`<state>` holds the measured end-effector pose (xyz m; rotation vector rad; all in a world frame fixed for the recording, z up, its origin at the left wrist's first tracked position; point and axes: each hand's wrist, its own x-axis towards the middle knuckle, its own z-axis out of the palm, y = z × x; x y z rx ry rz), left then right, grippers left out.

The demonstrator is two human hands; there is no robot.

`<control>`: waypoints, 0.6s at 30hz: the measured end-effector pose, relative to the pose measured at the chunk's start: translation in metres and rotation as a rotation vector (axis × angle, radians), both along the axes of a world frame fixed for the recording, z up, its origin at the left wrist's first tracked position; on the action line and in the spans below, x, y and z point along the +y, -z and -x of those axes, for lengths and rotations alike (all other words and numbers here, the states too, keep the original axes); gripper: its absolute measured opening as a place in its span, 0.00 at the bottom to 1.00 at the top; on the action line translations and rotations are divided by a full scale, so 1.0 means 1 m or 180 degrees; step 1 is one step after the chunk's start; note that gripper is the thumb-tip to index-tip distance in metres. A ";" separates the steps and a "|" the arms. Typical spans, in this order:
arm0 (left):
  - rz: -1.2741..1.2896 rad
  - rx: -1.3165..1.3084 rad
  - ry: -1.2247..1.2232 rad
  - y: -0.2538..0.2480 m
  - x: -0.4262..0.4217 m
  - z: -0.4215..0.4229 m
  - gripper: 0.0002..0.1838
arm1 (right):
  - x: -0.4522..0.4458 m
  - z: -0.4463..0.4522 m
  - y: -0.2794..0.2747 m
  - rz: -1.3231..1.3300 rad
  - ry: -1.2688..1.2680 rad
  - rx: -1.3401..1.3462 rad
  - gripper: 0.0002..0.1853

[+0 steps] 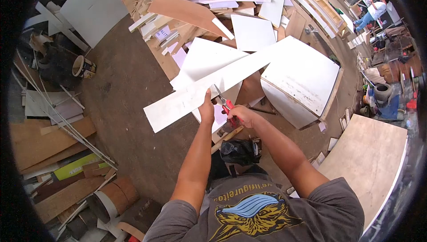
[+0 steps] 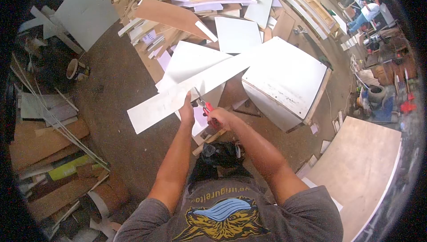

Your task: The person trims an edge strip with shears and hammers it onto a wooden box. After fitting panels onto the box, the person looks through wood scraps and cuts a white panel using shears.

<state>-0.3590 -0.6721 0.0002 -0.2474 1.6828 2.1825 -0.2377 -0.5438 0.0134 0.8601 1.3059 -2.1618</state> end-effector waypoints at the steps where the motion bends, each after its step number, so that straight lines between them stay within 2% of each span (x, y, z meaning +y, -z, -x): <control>1: 0.0037 -0.0021 0.0084 0.003 -0.003 0.001 0.16 | -0.005 -0.001 0.000 -0.0042 0.0080 -0.0027 0.12; 3: 0.0072 -0.0041 0.0274 0.007 -0.005 0.006 0.17 | -0.011 0.000 -0.005 -0.0163 0.0266 -0.0061 0.13; 6: 0.0062 0.0045 0.0250 0.008 -0.009 0.011 0.19 | -0.017 0.002 0.030 -0.0446 0.0155 0.0034 0.14; 7: 0.0030 -0.0024 0.0438 0.015 -0.015 0.016 0.23 | -0.022 0.006 0.007 -0.0521 0.0212 -0.0003 0.15; 11: 0.0001 0.0730 -0.0145 0.029 -0.019 0.027 0.22 | -0.040 0.019 -0.001 -0.0483 0.0101 0.0068 0.14; 18: -0.0356 0.0367 -0.0235 -0.023 -0.058 0.029 0.26 | -0.086 0.035 -0.061 -0.1156 0.0110 0.0417 0.11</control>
